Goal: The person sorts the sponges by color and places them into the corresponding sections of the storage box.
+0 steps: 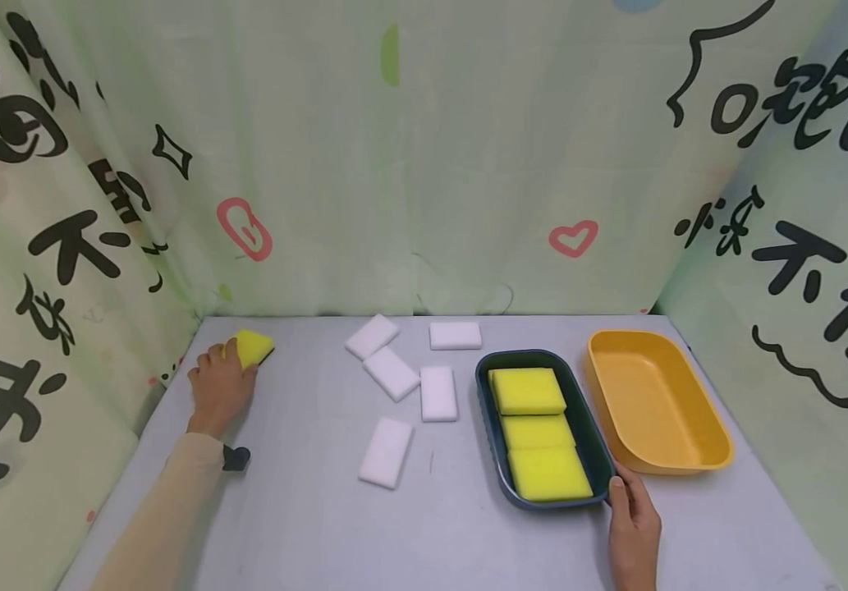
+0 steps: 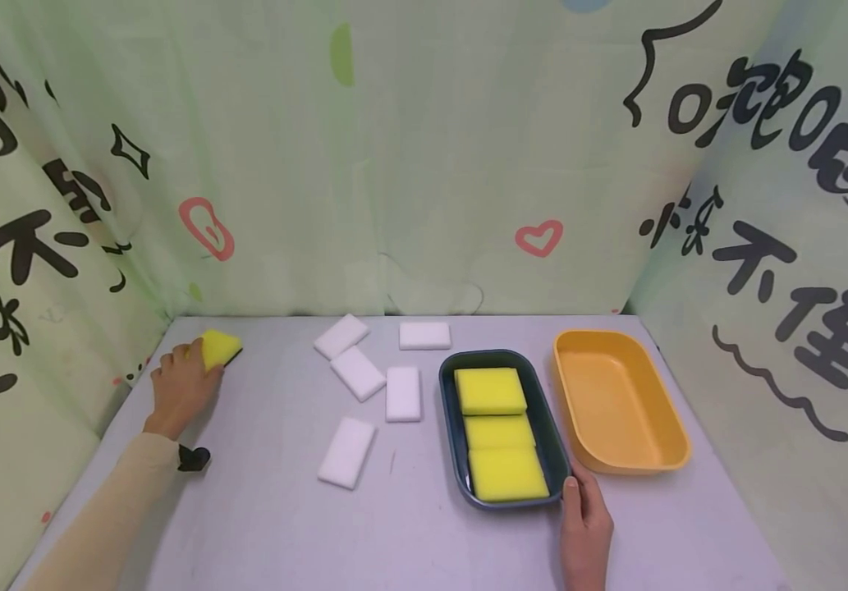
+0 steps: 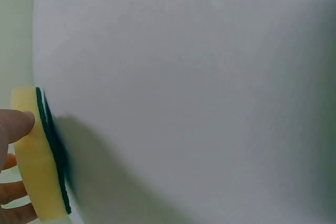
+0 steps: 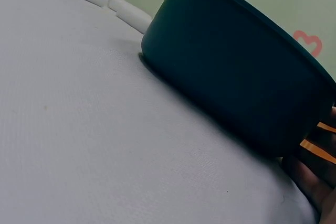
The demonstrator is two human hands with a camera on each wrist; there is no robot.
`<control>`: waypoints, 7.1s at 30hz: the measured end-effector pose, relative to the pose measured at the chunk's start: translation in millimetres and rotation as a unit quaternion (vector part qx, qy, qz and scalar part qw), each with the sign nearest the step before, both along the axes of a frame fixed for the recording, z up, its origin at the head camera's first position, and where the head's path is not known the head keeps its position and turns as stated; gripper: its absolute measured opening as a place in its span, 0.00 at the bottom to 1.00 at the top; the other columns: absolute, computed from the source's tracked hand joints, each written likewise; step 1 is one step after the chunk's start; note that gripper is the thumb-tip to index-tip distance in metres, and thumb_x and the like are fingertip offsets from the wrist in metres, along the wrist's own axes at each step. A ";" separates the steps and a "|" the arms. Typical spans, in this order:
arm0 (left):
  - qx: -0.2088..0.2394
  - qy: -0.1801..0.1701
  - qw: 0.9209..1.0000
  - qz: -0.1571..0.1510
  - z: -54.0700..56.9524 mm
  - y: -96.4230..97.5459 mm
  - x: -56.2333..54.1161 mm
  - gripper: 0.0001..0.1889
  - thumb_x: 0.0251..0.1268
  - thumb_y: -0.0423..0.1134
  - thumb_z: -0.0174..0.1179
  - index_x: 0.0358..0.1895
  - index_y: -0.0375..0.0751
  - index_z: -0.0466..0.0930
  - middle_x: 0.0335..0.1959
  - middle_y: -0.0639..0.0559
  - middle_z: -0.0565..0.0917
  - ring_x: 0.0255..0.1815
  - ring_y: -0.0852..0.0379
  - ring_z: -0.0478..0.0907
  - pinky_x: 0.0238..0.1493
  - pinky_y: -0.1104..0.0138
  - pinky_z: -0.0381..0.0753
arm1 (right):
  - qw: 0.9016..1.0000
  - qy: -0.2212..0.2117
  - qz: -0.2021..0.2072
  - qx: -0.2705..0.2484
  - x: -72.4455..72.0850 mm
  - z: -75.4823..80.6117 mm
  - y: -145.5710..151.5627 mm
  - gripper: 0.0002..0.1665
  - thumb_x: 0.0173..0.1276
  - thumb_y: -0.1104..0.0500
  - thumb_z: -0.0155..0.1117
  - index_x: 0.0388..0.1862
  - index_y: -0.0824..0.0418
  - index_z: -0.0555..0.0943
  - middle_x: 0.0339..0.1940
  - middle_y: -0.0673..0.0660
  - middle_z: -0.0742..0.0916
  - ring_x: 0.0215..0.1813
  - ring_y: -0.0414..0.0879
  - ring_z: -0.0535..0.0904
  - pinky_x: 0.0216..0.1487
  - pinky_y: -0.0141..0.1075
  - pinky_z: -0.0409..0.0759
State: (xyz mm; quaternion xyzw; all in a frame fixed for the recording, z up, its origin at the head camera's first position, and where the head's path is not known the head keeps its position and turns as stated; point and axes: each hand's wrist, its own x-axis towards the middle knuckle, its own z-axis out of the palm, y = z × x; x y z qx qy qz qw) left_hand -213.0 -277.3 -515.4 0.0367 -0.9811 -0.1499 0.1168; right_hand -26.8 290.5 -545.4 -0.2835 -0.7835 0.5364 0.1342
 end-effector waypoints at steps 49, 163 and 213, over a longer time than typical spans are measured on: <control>0.203 -0.062 0.976 -0.058 59.1 78.0 43.0 0.44 0.58 0.37 0.75 0.76 0.30 0.63 0.68 0.26 0.63 0.68 0.27 0.58 0.65 0.34 0.63 | 1.000 -0.012 0.014 0.005 1.8 1.7 3.7 0.31 0.87 0.45 0.41 0.76 0.61 0.72 0.73 0.61 0.77 0.54 0.26 0.69 0.46 0.07 0.66; -0.115 0.096 0.899 -0.411 20.8 369.6 94.5 0.27 0.73 0.63 0.60 0.70 0.59 0.76 0.67 0.53 0.79 0.64 0.54 0.75 0.59 0.62 0.79 | 1.000 -0.017 0.020 0.003 0.1 1.8 3.2 0.31 0.87 0.45 0.41 0.77 0.61 0.71 0.72 0.59 0.77 0.52 0.21 0.70 0.46 0.08 0.68; 0.050 0.166 0.956 -0.236 16.0 313.5 96.4 0.19 0.71 0.42 0.68 0.62 0.46 0.81 0.62 0.49 0.81 0.63 0.50 0.77 0.54 0.58 0.79 | 0.993 0.071 -0.071 -0.062 13.4 12.5 31.7 0.22 0.88 0.50 0.43 0.66 0.56 0.79 0.52 0.40 0.85 0.48 0.27 0.83 0.44 0.16 0.80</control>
